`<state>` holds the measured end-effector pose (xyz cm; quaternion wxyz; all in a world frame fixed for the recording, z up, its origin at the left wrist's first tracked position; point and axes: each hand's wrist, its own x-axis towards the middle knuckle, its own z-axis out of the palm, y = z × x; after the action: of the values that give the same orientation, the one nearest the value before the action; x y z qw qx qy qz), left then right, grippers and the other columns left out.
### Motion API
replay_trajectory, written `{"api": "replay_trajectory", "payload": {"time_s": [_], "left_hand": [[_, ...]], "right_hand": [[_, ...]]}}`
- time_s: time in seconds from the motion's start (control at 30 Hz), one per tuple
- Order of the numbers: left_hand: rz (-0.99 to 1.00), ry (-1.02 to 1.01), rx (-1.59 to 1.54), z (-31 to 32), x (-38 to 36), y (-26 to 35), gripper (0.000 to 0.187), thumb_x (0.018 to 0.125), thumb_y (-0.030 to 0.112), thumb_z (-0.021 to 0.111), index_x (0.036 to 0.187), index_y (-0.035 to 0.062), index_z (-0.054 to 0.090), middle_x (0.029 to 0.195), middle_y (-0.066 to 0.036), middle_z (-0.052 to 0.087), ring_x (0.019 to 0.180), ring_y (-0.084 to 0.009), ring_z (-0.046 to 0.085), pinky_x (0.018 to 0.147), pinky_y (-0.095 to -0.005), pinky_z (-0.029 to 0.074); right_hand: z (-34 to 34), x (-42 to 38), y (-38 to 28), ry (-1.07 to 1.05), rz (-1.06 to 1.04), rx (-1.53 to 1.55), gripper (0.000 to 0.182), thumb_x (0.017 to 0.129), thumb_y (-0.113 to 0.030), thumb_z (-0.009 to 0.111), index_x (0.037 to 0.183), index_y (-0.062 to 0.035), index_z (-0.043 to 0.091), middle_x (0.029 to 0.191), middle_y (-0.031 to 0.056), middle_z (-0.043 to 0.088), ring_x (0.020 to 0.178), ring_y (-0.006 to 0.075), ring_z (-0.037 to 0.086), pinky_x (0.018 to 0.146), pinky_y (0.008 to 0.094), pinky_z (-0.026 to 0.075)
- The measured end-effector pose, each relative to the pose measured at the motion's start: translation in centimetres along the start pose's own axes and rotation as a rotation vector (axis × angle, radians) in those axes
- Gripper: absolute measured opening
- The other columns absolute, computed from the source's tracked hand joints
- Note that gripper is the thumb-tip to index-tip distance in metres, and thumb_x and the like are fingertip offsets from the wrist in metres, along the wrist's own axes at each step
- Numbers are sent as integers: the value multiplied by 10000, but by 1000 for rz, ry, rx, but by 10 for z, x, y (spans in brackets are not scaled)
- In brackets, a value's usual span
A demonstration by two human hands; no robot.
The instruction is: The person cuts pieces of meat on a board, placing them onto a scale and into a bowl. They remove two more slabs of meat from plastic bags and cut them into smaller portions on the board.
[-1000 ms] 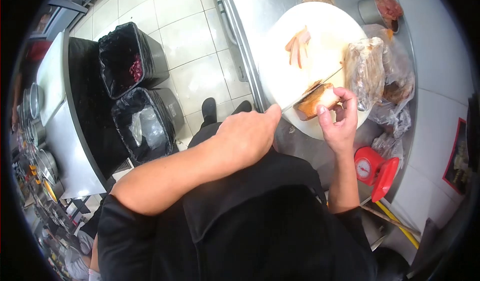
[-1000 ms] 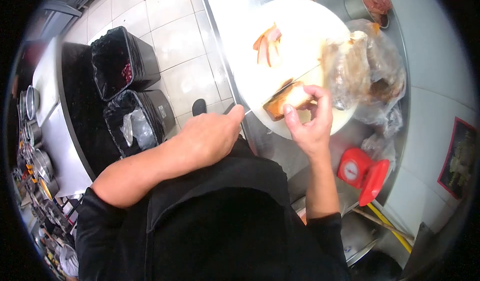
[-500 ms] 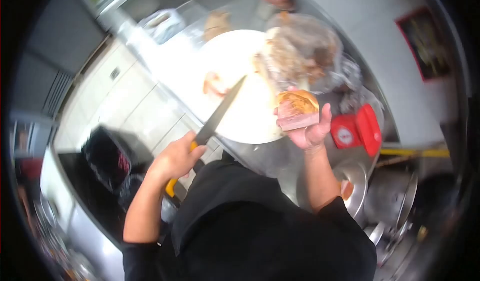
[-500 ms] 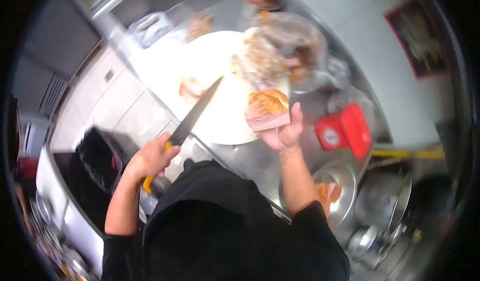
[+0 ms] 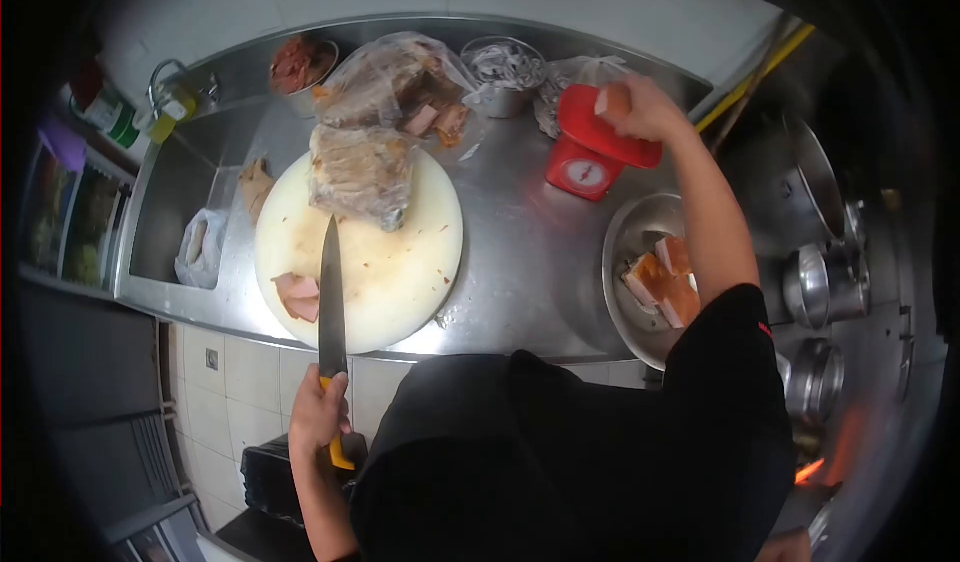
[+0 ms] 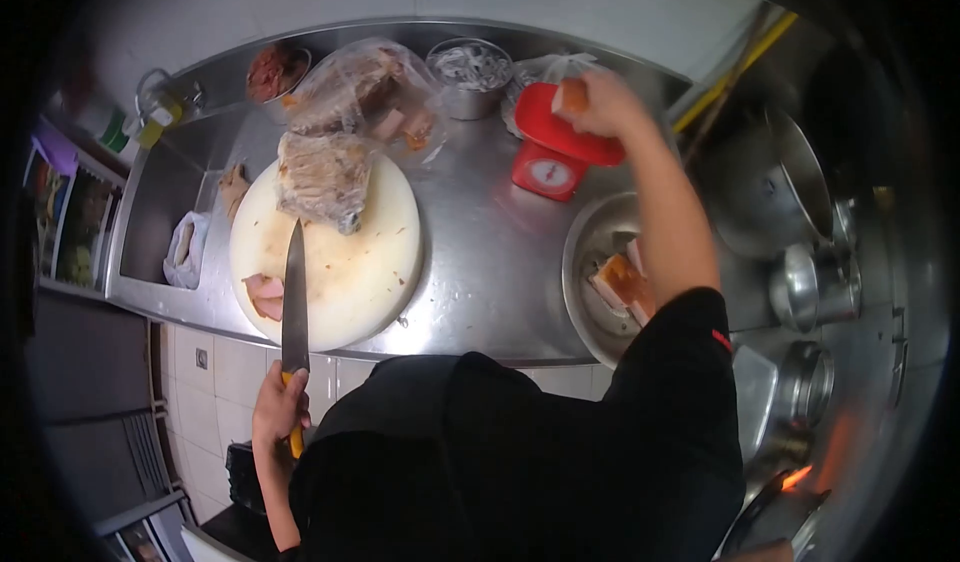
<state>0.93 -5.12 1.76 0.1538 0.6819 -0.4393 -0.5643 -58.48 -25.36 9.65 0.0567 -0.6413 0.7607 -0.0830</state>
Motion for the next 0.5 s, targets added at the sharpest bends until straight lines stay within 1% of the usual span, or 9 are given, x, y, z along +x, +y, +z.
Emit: {"api": "replay_trajectory", "payload": {"time_s": [0.03, 0.1, 0.2, 0.3, 0.4, 0.5], "left_hand": [[-11, 0, 1, 0, 0, 2, 195, 1042, 189, 572, 1075, 16, 489, 618, -41, 505, 416, -150, 502, 395, -296, 431], [-10, 5, -1, 1, 1, 1, 197, 1045, 197, 572, 1070, 22, 484, 618, -40, 504, 416, -144, 500, 394, -289, 429], [11, 6, -24, 1, 4, -8, 200, 1050, 207, 569, 1069, 28, 480, 615, -35, 502, 414, -137, 496, 391, -282, 424], [23, 9, -22, 1, 6, -11, 198, 1055, 213, 563, 1073, 34, 480, 608, -27, 498, 413, -131, 494, 393, -279, 423], [12, 19, 2, 4, 3, -7, 198, 1060, 221, 556, 1077, 39, 482, 600, -19, 495, 413, -128, 496, 399, -276, 424], [20, 22, 14, 6, 2, -7, 204, 1064, 233, 549, 1078, 40, 483, 597, -17, 493, 413, -127, 498, 404, -274, 425]], "right_hand": [[0, 0, 2, -61, 1, -75, 706, 681, -248, 881, 1297, -29, 612, 1268, 237, 633, 1166, 388, 633, 965, 449, 530], [9, -3, -1, -77, 1, -150, 623, 677, -151, 868, 1242, -27, 637, 1169, 225, 682, 1073, 361, 683, 829, 444, 571], [26, 4, 10, -133, -35, -105, 651, 673, -206, 887, 1242, -32, 623, 1166, 227, 679, 1075, 391, 674, 851, 447, 568], [29, 2, 9, -174, -22, -95, 740, 680, -261, 893, 1319, -50, 585, 1236, 232, 648, 1122, 402, 655, 901, 458, 556], [26, -1, 0, -219, 23, -124, 793, 692, -269, 884, 1382, -76, 547, 1344, 230, 589, 1192, 417, 615, 955, 466, 539], [33, 3, 7, -233, 3, -177, 833, 775, -463, 857, 1442, -93, 521, 1424, 235, 519, 1258, 432, 574, 1020, 486, 512]]}}
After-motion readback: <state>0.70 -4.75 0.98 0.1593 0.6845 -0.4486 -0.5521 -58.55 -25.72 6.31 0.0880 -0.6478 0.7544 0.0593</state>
